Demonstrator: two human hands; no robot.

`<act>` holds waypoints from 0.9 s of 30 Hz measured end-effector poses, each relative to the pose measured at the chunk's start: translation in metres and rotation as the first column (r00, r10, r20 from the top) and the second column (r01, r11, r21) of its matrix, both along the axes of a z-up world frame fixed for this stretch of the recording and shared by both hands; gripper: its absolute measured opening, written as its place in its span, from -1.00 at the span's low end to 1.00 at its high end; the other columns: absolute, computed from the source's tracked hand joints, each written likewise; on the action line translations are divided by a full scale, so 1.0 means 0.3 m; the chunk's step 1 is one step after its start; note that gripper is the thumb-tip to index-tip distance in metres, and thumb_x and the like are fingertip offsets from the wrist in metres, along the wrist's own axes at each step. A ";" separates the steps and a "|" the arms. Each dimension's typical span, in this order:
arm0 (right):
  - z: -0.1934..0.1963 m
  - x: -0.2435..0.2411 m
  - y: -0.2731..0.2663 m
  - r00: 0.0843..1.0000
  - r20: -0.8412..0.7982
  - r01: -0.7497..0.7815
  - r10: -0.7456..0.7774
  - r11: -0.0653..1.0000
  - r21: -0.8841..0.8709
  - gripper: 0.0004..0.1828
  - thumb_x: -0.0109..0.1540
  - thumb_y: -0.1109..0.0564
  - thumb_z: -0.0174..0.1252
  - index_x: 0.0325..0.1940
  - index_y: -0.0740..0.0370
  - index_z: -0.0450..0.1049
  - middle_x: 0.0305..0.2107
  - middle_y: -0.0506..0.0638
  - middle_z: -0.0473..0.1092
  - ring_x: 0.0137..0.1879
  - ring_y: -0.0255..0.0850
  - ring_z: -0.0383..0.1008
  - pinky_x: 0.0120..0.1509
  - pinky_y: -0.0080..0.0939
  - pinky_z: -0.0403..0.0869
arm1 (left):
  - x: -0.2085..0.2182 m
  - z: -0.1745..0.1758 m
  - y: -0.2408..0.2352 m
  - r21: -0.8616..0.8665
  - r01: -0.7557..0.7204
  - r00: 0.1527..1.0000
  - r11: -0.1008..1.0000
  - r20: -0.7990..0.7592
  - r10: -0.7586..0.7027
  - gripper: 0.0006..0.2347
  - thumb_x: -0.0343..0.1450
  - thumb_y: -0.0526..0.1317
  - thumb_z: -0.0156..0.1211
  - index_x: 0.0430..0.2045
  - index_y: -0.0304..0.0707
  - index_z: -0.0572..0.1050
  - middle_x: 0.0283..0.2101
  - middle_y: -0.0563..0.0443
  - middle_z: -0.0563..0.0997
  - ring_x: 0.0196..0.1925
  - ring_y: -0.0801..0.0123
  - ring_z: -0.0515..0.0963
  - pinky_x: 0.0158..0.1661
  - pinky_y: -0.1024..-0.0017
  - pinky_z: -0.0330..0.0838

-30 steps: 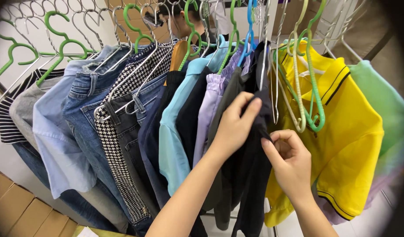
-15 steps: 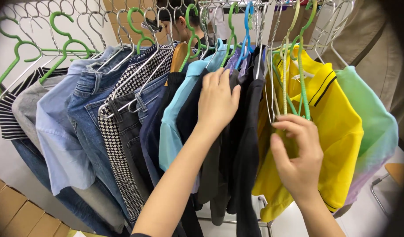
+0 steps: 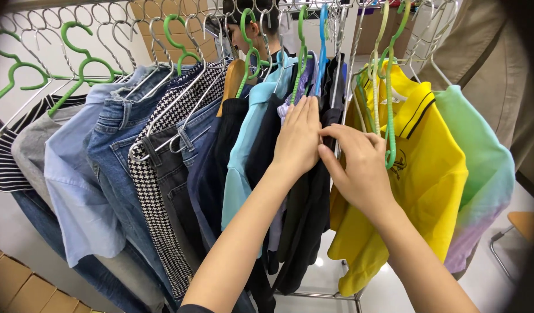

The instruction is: Selecting shirts from a rack, folding them on a table, and rolling them into cylinders.

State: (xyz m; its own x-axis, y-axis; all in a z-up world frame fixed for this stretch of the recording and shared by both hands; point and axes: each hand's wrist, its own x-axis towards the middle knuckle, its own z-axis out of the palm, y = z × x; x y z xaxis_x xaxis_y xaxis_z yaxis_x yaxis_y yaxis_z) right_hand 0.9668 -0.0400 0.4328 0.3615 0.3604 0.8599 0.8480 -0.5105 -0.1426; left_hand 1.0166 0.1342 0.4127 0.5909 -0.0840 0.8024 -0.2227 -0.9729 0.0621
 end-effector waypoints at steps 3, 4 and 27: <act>0.013 0.012 -0.018 0.992 0.073 0.110 -0.107 0.993 -0.037 -0.92 0.41 -0.04 0.23 -0.02 -0.15 0.57 -0.03 -0.33 0.45 0.25 -0.30 0.44 0.25 -0.12 0.22 | 0.086 -0.043 0.005 0.116 -0.299 0.896 0.947 0.377 0.236 -0.62 0.41 -0.33 -0.01 0.13 -0.38 0.54 -0.05 -0.12 0.72 0.16 0.15 0.58 -0.12 0.26 0.53; 0.001 0.031 -0.022 0.992 0.072 0.108 -0.106 0.993 -0.037 -0.92 0.41 -0.04 0.23 -0.02 -0.15 0.57 -0.03 -0.33 0.45 0.25 -0.30 0.44 0.25 -0.12 0.22 | 0.089 -0.045 -0.004 0.116 -0.300 0.896 0.947 0.376 0.238 -0.62 0.41 -0.33 -0.01 0.13 -0.38 0.54 -0.05 -0.12 0.72 0.16 0.15 0.58 -0.12 0.26 0.53; -0.059 0.099 -0.016 0.991 -0.073 0.098 -0.109 0.984 -0.147 -0.79 0.40 -0.19 0.19 -0.23 -0.15 0.58 -0.35 -0.28 0.43 -0.11 -0.23 0.51 0.23 0.06 0.21 | 0.064 -0.036 0.027 -0.791 0.161 0.910 0.590 -0.112 -0.398 -0.65 0.30 0.15 0.48 -0.26 -0.01 0.57 -0.25 -0.02 0.60 -0.04 0.10 0.67 -0.02 0.17 0.54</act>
